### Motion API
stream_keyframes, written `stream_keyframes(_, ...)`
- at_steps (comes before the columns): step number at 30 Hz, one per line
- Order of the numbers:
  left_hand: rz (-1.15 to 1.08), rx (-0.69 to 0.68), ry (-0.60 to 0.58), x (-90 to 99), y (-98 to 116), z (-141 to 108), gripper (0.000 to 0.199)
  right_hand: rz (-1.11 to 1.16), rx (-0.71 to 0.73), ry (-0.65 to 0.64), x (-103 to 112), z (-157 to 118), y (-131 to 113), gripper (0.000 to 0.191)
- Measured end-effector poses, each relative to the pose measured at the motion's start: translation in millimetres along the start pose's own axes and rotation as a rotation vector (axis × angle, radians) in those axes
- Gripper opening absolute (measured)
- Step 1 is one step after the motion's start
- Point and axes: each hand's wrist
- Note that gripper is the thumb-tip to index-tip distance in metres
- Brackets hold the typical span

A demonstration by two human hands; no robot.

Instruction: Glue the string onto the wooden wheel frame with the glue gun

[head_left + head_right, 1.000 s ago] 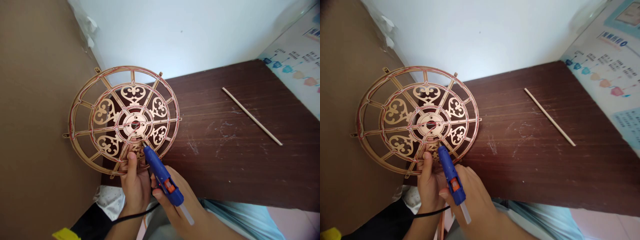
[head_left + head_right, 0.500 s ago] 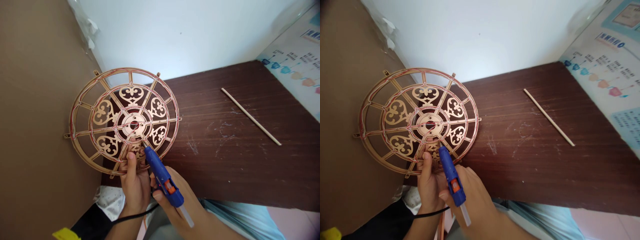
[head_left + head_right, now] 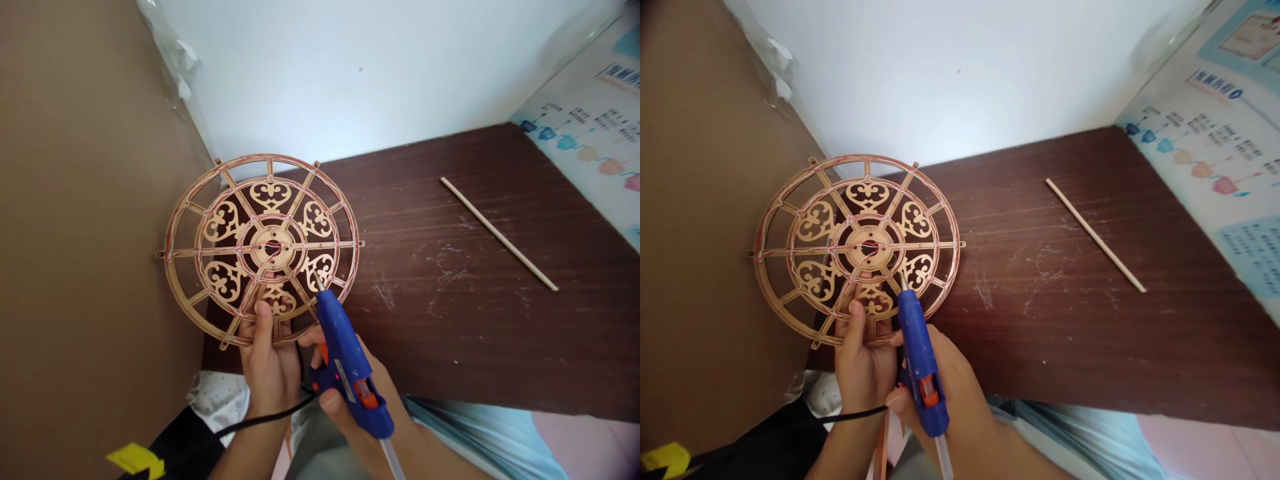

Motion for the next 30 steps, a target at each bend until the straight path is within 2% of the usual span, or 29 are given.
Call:
stream_keyframes(4, -0.006, 0.001, 0.014, -2.4, 0.7, -0.8, 0.031, -0.064, -0.039, 0.013, 1.1, -1.9, 3.4, 0.045)
stream_keyframes(10, 0.014, 0.023, 0.049, 0.4, 0.3, -2.0, 0.041, -0.19, 0.01, -0.041, 3.8, 4.8, -6.7, 0.046)
stream_keyframes(14, 0.027, 0.055, 0.07, 3.3, -0.3, -3.6, 0.041, -0.197, 0.019, -0.1, 4.5, 7.0, -9.7, 0.043)
stream_keyframes(30, 0.015, 0.062, 0.043, 4.5, -0.6, -3.4, 0.041, -0.197, -0.03, -0.121, 5.4, 10.4, -9.5, 0.043)
Point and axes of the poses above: each hand's wrist, its own z-axis towards the middle knuckle, its own x-axis out of the back of the hand, y = z × x, and after that the axes turned 3 degrees about -y, right-handed
